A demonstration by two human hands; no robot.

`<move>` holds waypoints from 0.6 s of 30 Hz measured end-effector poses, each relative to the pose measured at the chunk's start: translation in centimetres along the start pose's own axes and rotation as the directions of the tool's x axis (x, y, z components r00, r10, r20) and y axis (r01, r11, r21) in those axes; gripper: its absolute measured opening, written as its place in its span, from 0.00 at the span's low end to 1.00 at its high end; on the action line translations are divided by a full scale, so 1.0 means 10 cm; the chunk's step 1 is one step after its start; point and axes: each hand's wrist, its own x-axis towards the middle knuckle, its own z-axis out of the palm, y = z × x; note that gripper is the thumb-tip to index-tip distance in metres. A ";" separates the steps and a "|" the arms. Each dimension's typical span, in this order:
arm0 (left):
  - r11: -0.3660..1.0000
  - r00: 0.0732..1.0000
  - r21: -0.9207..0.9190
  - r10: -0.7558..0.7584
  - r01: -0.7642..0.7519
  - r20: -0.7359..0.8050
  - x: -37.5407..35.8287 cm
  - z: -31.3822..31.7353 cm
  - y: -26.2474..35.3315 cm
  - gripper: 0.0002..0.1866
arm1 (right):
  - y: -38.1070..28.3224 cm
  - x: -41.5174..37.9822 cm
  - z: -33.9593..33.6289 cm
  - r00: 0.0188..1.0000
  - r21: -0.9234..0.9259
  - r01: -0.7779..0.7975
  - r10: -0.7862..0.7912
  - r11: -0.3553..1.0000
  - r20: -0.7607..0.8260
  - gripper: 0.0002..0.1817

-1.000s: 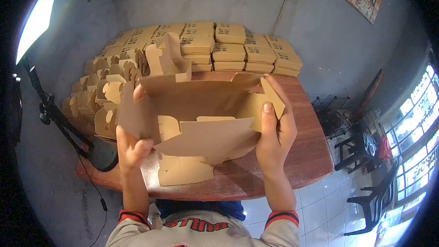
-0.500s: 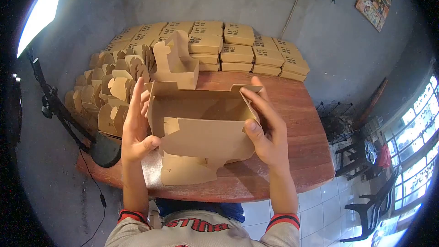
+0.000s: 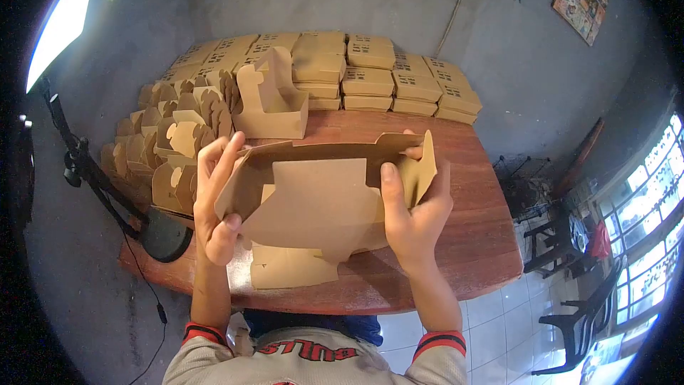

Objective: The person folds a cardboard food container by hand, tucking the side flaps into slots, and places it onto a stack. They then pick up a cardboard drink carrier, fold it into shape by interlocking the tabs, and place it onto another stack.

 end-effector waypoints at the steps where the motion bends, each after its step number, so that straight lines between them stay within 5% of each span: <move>1: 1.000 1.000 -0.017 -0.026 0.025 -0.011 -0.02 0.01 -0.01 0.41 | 0.02 0.00 -0.02 0.999 0.002 0.034 -0.034 0.999 0.018 0.18; 6: 0.978 0.965 -0.207 -0.075 0.022 -0.251 -0.05 0.15 -0.02 0.40 | 0.21 -0.05 -0.01 0.991 0.205 0.109 -0.122 0.973 0.052 0.29; 9: 0.978 0.927 -0.139 0.095 -0.154 -0.363 -0.11 0.21 -0.24 0.38 | 0.30 -0.09 0.10 0.979 0.421 0.130 -0.183 0.898 0.088 0.41; 11: 0.986 0.932 -0.115 0.072 -0.120 -0.356 -0.11 0.22 -0.20 0.29 | 0.37 -0.09 0.08 0.940 0.439 0.121 -0.245 0.890 0.238 0.48; 14: 0.998 0.945 0.024 0.068 -0.064 -0.319 -0.06 0.16 -0.17 0.17 | 0.38 -0.06 0.07 0.930 0.427 0.131 -0.259 0.895 0.259 0.51; 18: 0.988 0.976 -0.139 0.031 -0.061 -0.214 -0.07 0.15 -0.26 0.19 | 0.31 -0.06 0.13 0.960 0.252 0.154 -0.205 0.955 0.189 0.46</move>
